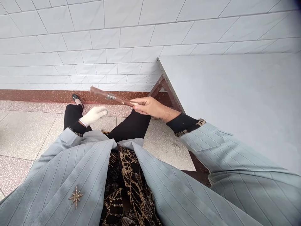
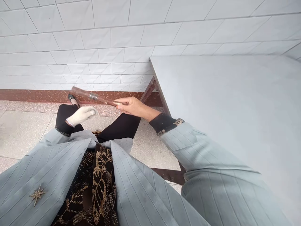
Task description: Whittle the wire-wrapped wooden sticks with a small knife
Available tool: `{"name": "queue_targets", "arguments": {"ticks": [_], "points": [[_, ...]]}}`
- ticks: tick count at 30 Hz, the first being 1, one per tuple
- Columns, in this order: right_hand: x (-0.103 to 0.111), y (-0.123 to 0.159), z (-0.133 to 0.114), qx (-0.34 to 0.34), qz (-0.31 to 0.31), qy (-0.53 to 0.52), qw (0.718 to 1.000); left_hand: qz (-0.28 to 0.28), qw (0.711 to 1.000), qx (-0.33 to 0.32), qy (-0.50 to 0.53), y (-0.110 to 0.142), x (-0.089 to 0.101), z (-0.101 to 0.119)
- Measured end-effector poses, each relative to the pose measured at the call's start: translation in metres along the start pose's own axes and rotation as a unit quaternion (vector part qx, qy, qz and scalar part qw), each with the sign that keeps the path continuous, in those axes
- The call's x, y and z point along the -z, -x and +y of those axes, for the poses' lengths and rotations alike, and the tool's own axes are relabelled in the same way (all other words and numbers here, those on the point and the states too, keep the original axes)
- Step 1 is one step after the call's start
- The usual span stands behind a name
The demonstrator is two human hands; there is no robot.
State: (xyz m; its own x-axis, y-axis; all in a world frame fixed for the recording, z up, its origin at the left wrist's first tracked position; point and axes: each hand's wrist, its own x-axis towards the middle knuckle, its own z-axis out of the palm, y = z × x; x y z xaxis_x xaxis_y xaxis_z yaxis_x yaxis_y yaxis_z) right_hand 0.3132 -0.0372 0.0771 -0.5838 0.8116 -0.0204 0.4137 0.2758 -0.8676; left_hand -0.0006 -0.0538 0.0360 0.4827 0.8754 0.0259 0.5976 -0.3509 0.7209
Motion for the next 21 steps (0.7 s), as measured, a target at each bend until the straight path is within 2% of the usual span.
{"name": "queue_targets", "arguments": {"ticks": [2,4,7,11,15,18,21], "points": [[-0.001,-0.003,0.009,-0.016,0.059,0.0,0.998,-0.033,0.999,0.015,0.011,0.004,-0.013,-0.001],[-0.002,-0.007,0.016,-0.034,0.078,0.019,0.996,-0.037,0.999,0.017,-0.008,0.006,-0.019,-0.002],[0.0,-0.009,0.02,-0.056,0.094,0.069,0.992,-0.034,0.998,-0.003,-0.056,0.007,-0.016,-0.003],[0.001,-0.007,0.014,-0.083,0.103,0.163,0.978,-0.065,0.992,-0.041,-0.102,0.008,-0.007,0.0],[0.001,-0.006,0.01,-0.093,0.053,0.248,0.963,-0.078,0.976,-0.057,-0.193,0.009,-0.004,0.007],[0.002,-0.007,0.015,-0.096,-0.027,0.296,0.95,-0.059,0.957,-0.079,-0.271,0.007,-0.002,0.012],[0.002,-0.006,0.018,-0.088,-0.126,0.268,0.951,-0.061,0.949,-0.113,-0.289,0.004,0.002,0.017]]}}
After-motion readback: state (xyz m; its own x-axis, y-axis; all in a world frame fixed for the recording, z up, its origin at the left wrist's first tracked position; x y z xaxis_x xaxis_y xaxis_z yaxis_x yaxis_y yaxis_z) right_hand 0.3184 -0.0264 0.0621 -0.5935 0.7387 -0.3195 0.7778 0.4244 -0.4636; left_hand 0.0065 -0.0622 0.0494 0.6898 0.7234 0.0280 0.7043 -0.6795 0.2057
